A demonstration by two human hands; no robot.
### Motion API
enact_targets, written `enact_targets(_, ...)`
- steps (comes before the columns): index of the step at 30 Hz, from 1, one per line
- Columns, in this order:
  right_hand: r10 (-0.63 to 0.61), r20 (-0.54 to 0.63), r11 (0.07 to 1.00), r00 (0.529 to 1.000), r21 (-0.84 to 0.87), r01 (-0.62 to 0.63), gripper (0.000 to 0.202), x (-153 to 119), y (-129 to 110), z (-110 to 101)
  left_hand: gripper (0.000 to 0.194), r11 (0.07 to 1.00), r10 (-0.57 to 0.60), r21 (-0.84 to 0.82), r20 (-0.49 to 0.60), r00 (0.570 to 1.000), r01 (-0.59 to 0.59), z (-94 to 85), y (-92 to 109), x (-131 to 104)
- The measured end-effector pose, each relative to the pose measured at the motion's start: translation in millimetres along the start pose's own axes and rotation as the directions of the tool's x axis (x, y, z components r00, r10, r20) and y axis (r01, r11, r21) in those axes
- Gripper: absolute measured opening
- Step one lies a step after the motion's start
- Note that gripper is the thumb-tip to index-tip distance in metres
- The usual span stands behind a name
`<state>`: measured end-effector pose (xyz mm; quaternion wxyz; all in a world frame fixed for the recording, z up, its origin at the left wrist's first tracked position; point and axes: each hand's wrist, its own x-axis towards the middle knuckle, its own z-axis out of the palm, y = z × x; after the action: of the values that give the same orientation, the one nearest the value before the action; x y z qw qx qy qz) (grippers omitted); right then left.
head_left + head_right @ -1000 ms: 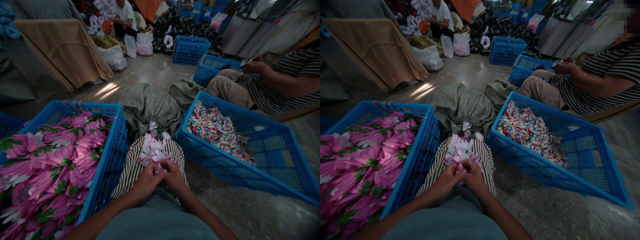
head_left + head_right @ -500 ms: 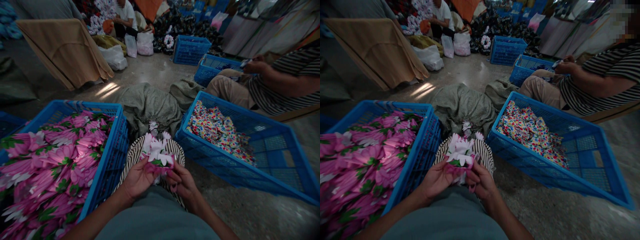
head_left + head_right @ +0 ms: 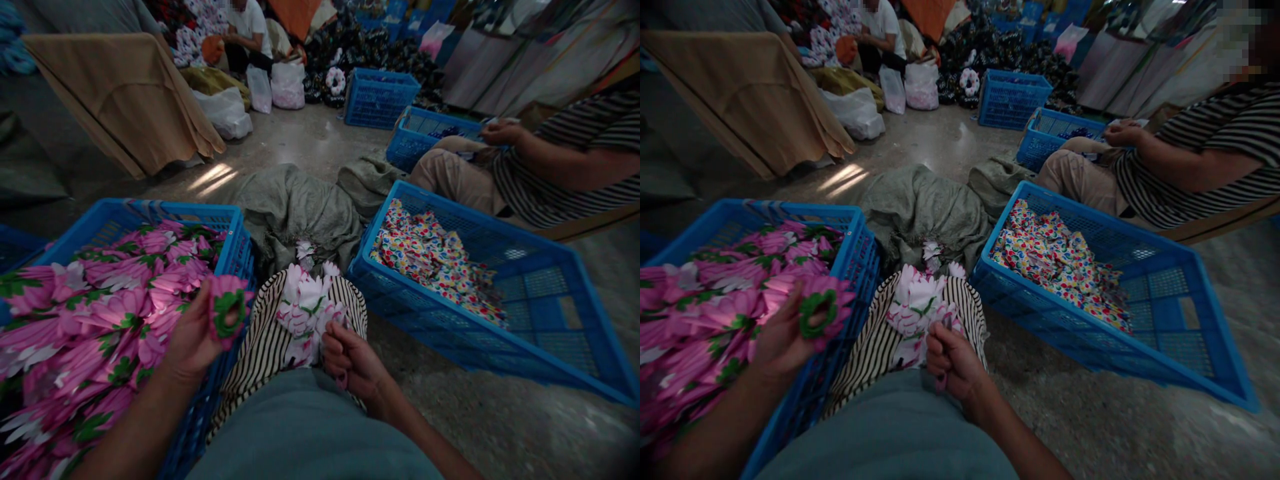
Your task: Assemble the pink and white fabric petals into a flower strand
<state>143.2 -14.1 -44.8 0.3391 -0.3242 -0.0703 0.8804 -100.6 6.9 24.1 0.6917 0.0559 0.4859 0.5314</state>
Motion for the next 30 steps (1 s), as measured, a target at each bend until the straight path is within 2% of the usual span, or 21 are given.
enact_targets(1,-0.086,-0.063,0.994,0.994,-0.08,0.081,0.031,-2,-6,-5,0.04,0.978,0.133,0.176,-0.113,0.985,-0.112,-11.4,19,1)
enact_targets(2,-0.184,-0.126,0.969,0.975,-0.189,0.158,0.031,-4,-12,-12,0.036,0.902,0.272,0.393,-0.195,0.942,-0.179,-23.2,36,1)
enact_targets(3,-0.294,-0.18,0.917,0.939,-0.332,0.223,0.03,-5,-18,-19,0.031,0.783,0.396,0.593,-0.241,0.886,-0.188,-34.4,51,2)
enact_targets(4,-0.402,-0.219,0.832,0.889,-0.492,0.255,0.028,-5,-23,-26,0.025,0.628,0.507,0.762,-0.244,0.827,-0.161,-44.5,62,2)
enact_targets(6,-0.579,-0.203,0.59,0.79,-0.773,0.234,0.023,-2,-31,-39,0.024,0.281,0.668,0.957,-0.144,0.73,-0.068,-58.2,69,4)
enact_targets(7,-0.614,-0.177,0.51,0.769,-0.833,0.216,0.021,0,-33,-44,0.026,0.15,0.695,0.988,-0.076,0.715,-0.04,-61.2,64,5)
enact_targets(8,-0.63,-0.152,0.453,0.762,-0.869,0.201,0.019,3,-34,-48,0.028,0.06,0.688,0.997,-0.008,0.725,-0.046,-61.3,55,6)
enact_targets(10,-0.62,-0.091,0.361,0.78,-0.915,0.18,0.013,10,-32,-53,0.029,-0.032,0.603,0.989,0.136,0.786,-0.147,-54.4,26,10)
enact_targets(11,-0.612,-0.054,0.299,0.789,-0.939,0.168,0.011,12,-30,-55,0.028,0.031,0.529,0.969,0.192,0.827,-0.245,-48.1,9,12)
enact_targets(12,-0.602,-0.016,0.235,0.798,-0.959,0.158,0.008,14,-27,-55,0.027,0.042,0.469,0.943,0.274,0.84,-0.331,-40.7,-8,14)
enact_targets(14,-0.579,0.049,0.14,0.814,-0.977,0.159,0.005,15,-23,-55,0.021,0.075,0.344,0.873,0.431,0.834,-0.482,-25.2,-38,15)
enact_targets(15,-0.57,0.072,0.117,0.819,-0.979,0.167,0.007,12,-22,-54,0.02,0.113,0.27,0.845,0.48,0.835,-0.523,-17.9,-49,15)
enact_targets(17,-0.523,0.093,0.16,0.847,-0.965,0.206,0.007,4,-23,-51,0.019,0.23,0.155,0.809,0.519,0.841,-0.541,-5.9,-65,13)
enact_targets(18,-0.482,0.095,0.23,0.871,-0.945,0.231,0.007,-1,-24,-49,0.018,0.307,0.118,0.8,0.506,0.855,-0.515,-1.2,-70,12)
enact_targets(20,-0.385,0.091,0.442,0.918,-0.855,0.271,0.012,-13,-28,-43,0.017,0.501,0.083,0.761,0.433,0.897,-0.414,6.2,-79,11)
enact_targets(22,-0.328,0.093,0.628,0.94,-0.721,0.291,0.017,-21,-30,-36,0.029,0.711,0.01,0.654,0.359,0.933,-0.258,12.2,-88,10)
enact_targets(23,-0.328,0.093,0.678,0.94,-0.67,0.303,0.019,-23,-30,-31,0.036,0.793,-0.066,0.585,0.354,0.933,-0.166,15.1,-92,10)
enact_targets(25,-0.354,0.088,0.719,0.931,-0.611,0.331,0.022,-22,-27,-22,0.045,0.879,-0.228,0.477,0.413,0.882,0.003,21.0,-99,7)
enact_targets(27,-0.4,0.07,0.701,0.914,-0.619,0.354,0.024,-18,-22,-13,0.044,0.901,-0.304,0.427,0.483,0.821,0.083,27.0,-102,3)
enact_targets(28,-0.436,0.055,0.669,0.898,-0.648,0.364,0.023,-16,-19,-10,0.044,0.909,-0.295,0.408,0.498,0.815,0.08,29.7,-102,0)
enact_targets(30,-0.523,0.019,0.578,0.852,-0.727,0.371,0.022,-12,-14,-4,0.05,0.927,-0.218,0.375,0.485,0.847,0.024,33.5,-99,-4)
